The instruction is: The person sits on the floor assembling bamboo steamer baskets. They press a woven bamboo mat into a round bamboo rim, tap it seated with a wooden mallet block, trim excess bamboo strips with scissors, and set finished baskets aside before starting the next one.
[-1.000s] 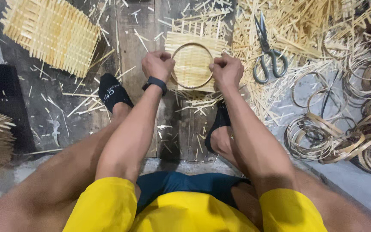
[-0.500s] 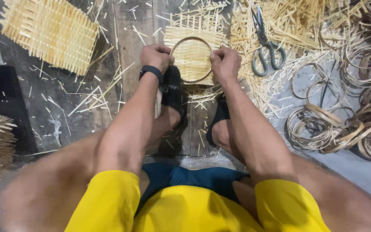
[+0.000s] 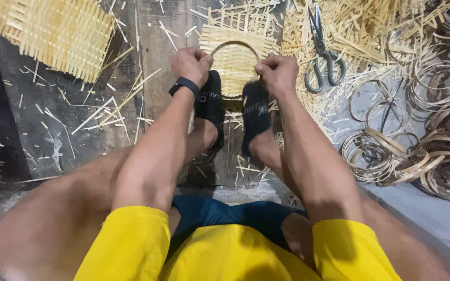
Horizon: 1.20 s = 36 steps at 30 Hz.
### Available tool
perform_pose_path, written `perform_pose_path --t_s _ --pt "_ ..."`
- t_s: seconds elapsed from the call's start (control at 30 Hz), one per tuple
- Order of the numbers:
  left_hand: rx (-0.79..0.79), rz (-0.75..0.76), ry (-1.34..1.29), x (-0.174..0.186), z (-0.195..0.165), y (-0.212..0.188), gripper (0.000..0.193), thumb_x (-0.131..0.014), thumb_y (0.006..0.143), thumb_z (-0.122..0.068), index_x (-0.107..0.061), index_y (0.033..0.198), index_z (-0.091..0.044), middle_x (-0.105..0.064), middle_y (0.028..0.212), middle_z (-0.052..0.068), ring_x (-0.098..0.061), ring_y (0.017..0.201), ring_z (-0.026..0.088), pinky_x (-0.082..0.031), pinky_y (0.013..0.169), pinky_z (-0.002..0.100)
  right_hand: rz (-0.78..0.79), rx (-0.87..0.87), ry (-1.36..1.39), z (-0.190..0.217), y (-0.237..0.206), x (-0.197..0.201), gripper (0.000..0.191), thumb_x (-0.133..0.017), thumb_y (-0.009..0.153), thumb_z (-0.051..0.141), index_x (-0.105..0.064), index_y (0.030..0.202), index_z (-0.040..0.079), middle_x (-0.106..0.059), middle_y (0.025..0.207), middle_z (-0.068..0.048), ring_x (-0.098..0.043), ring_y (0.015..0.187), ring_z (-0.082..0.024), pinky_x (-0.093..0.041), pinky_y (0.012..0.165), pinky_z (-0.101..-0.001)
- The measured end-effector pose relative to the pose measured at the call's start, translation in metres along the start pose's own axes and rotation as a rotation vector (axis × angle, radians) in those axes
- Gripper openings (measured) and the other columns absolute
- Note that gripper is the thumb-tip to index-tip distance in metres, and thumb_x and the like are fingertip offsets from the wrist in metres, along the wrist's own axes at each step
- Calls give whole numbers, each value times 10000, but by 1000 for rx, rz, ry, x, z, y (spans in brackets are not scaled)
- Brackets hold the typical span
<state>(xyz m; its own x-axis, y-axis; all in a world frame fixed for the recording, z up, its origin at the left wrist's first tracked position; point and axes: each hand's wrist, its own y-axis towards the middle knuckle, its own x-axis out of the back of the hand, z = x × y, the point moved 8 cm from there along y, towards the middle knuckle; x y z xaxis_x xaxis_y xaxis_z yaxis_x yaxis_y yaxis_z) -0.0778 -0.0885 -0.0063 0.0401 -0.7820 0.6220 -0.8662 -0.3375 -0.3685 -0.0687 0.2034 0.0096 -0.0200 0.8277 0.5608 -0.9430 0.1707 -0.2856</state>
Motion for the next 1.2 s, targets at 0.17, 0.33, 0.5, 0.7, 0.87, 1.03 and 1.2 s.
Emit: perform_pose_path --t_s 0.17,0.33,0.5,0.7,0.87,1.03,1.2 --pt "-78 28 -139 -5 3 3 127 -816 736 -199 -797 794 -88 -763 697 76 -752 636 181 -586 652 317 149 -137 13 -11 13 -4 127 -856 793 99 -809 883 23 -761 757 -86 -679 648 -123 -555 611 -317" --pt "-98 168 -48 -3 -8 12 130 -817 735 -149 -786 816 -52 -763 759 123 -741 708 214 -589 701 336 -130 254 -113 42 -20 10 116 -824 826 105 -820 905 20 -761 779 -85 -711 672 -134 -574 639 -321" --pt "-1028 77 146 -20 -96 -21 278 -789 869 -263 -803 1100 -110 -673 1233 145 -552 1136 341 -437 988 447 146 -760 575 -27 -113 -91 321 -764 931 291 -646 774 37 -652 646 -52 -563 480 -134 -417 418 -284" --pt "-778 180 -47 -53 -78 4 187 -727 992 -266 -797 1067 -110 -689 1102 86 -589 1079 299 -480 988 399 -34 -674 566 -62 -119 -129 315 -738 948 279 -667 794 14 -645 662 -49 -533 502 -106 -405 427 -268" --pt "-712 219 -92 -63 -71 12 169 -706 984 -232 -791 1018 -89 -724 1020 108 -666 975 294 -534 888 401 25 -481 519 -45 -117 -115 361 -730 979 322 -677 815 4 -656 665 -45 -567 546 -103 -432 478 -256" --pt "-567 240 -179 -64 -70 17 174 -717 925 -214 -804 936 -64 -741 859 131 -710 772 276 -557 697 389 -203 -144 34 -8 -67 -19 308 -764 962 314 -761 840 32 -695 705 -28 -651 618 -129 -511 588 -304" --pt "-486 288 -168 -72 -68 29 271 -760 927 -261 -773 814 -15 -701 694 120 -654 601 179 -499 577 334 -259 -211 337 -10 -5 -12 361 -894 818 241 -696 630 5 -639 626 7 -552 575 -85 -472 564 -282"
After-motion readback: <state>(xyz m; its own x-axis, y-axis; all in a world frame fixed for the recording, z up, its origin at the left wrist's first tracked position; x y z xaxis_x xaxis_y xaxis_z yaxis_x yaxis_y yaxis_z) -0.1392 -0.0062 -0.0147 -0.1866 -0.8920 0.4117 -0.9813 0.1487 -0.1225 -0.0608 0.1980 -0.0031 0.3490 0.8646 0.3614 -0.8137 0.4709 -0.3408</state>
